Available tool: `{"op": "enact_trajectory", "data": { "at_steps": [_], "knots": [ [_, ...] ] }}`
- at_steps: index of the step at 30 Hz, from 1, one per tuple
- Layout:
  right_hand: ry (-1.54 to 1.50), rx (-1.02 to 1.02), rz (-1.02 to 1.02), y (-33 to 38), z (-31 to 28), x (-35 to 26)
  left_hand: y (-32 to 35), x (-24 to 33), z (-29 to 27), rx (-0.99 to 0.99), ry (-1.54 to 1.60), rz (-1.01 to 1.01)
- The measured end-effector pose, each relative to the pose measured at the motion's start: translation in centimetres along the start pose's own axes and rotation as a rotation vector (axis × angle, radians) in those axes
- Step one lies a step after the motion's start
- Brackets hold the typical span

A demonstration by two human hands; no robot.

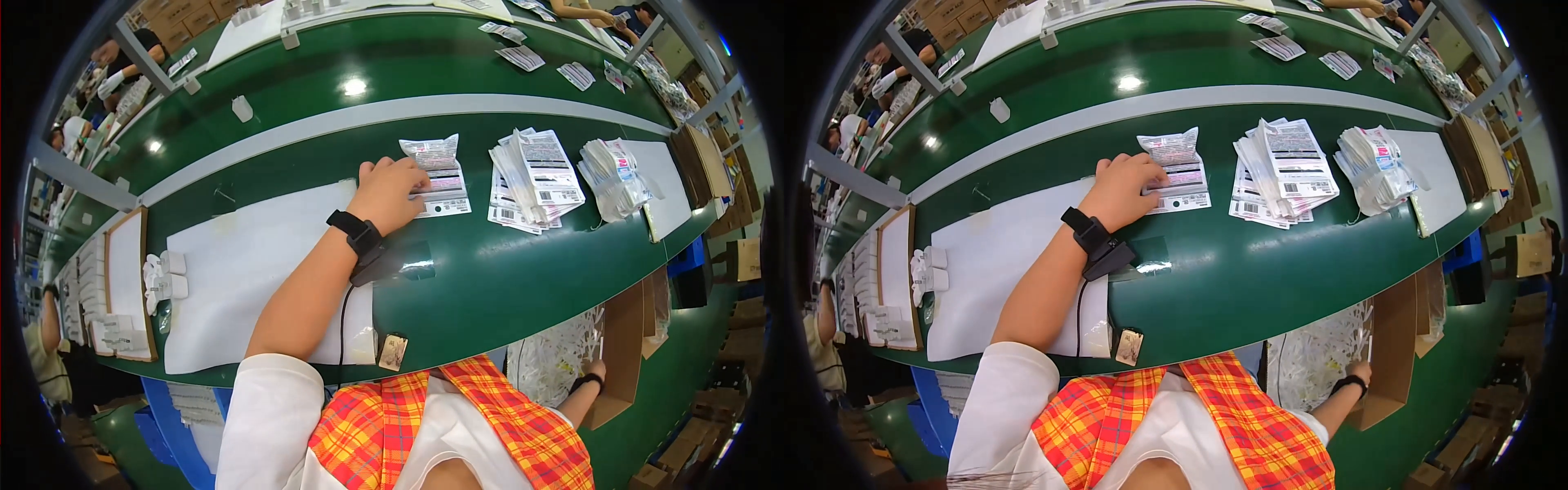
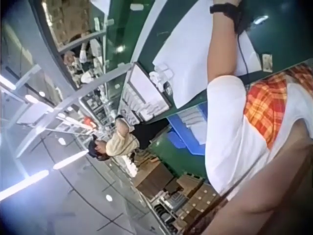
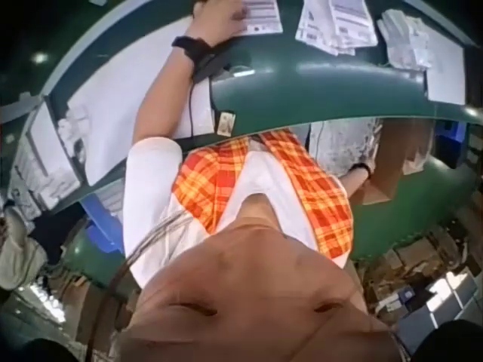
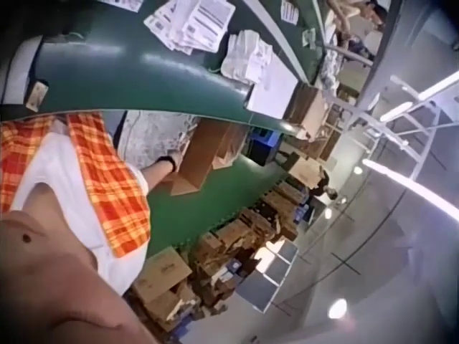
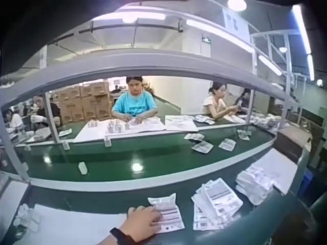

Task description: The person packages power adapters by hand, picking up an adapter and a plastic bag, inserting the adapter into the bag, and placing the packaged item onto a stack.

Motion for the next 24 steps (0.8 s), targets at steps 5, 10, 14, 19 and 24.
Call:
{"op": "enact_trajectory", "data": {
  "at_steps": [5,10,14,19,24],
  "knots": [
    [-0.023,0.436,0.053,-5.4,-17.8,-12.8,0.2,1.4,-0.3,0.176,-0.099,0.048],
    [-0.790,0.326,-0.640,-7.2,-35.6,-39.3,1.9,0.5,-1.0,0.236,-0.312,0.012],
    [-0.870,-0.244,-1.173,-8.0,-30.3,-53.8,2.4,0.6,-0.2,0.207,-0.377,-0.062],
    [-0.445,-0.331,-1.116,-11.4,-27.6,-60.0,1.9,-0.3,0.3,0.188,-0.324,-0.055],
    [-0.448,-0.179,-1.542,-11.8,-27.8,-63.0,1.5,-0.9,0.1,0.163,-0.264,-0.078]
  ]
}}
Point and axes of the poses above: each hand's wrist, its own y-axis away from the middle knuckle, its own z-axis out of the palm, x = y × z, the point moved 3 cm from there along -y, towards the middle knuckle, and after that the axes turned 10 degrees about -z, right-handed, at the moved point
